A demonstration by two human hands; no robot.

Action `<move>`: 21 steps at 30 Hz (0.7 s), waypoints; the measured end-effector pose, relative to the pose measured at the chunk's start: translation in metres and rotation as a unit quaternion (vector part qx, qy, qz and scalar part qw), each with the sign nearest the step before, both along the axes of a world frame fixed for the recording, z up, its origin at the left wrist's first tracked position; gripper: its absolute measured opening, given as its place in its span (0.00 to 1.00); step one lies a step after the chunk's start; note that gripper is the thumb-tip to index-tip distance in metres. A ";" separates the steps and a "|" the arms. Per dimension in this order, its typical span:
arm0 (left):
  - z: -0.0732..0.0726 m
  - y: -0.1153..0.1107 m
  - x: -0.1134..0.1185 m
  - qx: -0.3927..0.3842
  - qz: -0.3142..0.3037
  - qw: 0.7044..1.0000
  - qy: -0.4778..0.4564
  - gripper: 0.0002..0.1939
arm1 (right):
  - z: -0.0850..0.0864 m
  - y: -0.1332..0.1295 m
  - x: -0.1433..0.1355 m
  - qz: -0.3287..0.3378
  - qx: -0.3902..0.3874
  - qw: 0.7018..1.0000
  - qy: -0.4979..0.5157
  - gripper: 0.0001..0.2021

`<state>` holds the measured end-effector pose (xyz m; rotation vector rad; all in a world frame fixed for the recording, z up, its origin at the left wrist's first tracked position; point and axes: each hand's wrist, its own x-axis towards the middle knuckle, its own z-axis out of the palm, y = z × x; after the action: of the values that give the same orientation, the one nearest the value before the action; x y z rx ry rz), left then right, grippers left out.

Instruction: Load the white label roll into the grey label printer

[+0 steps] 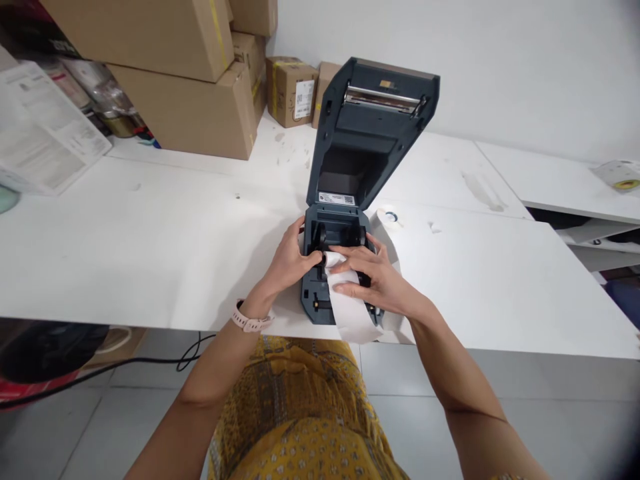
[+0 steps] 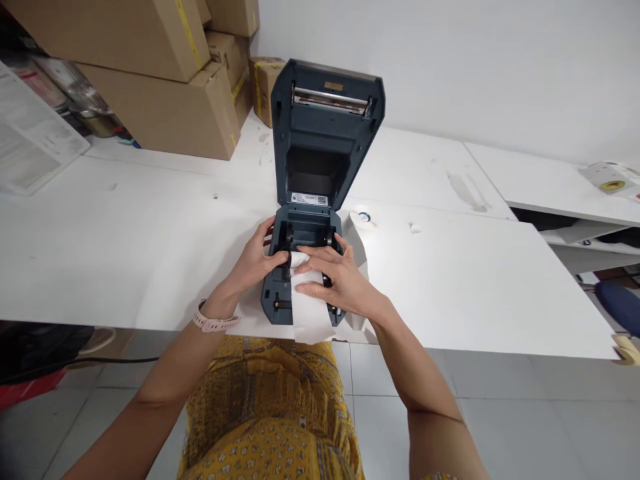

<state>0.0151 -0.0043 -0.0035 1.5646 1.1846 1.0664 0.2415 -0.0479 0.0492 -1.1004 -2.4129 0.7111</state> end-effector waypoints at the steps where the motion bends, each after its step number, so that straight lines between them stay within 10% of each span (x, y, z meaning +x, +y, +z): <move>1: 0.000 0.000 0.000 -0.004 0.000 1.000 -0.010 0.43 | 0.000 0.000 0.000 -0.003 -0.004 1.000 -0.002 0.13; 21: 0.002 0.000 0.003 0.011 0.010 1.000 -0.011 0.41 | -0.002 -0.004 -0.004 -0.042 0.015 0.999 0.003 0.17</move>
<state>0.0181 -0.0047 -0.0019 1.5563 1.1799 1.1096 0.2373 -0.0517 0.0469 -1.1788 -2.3487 0.6483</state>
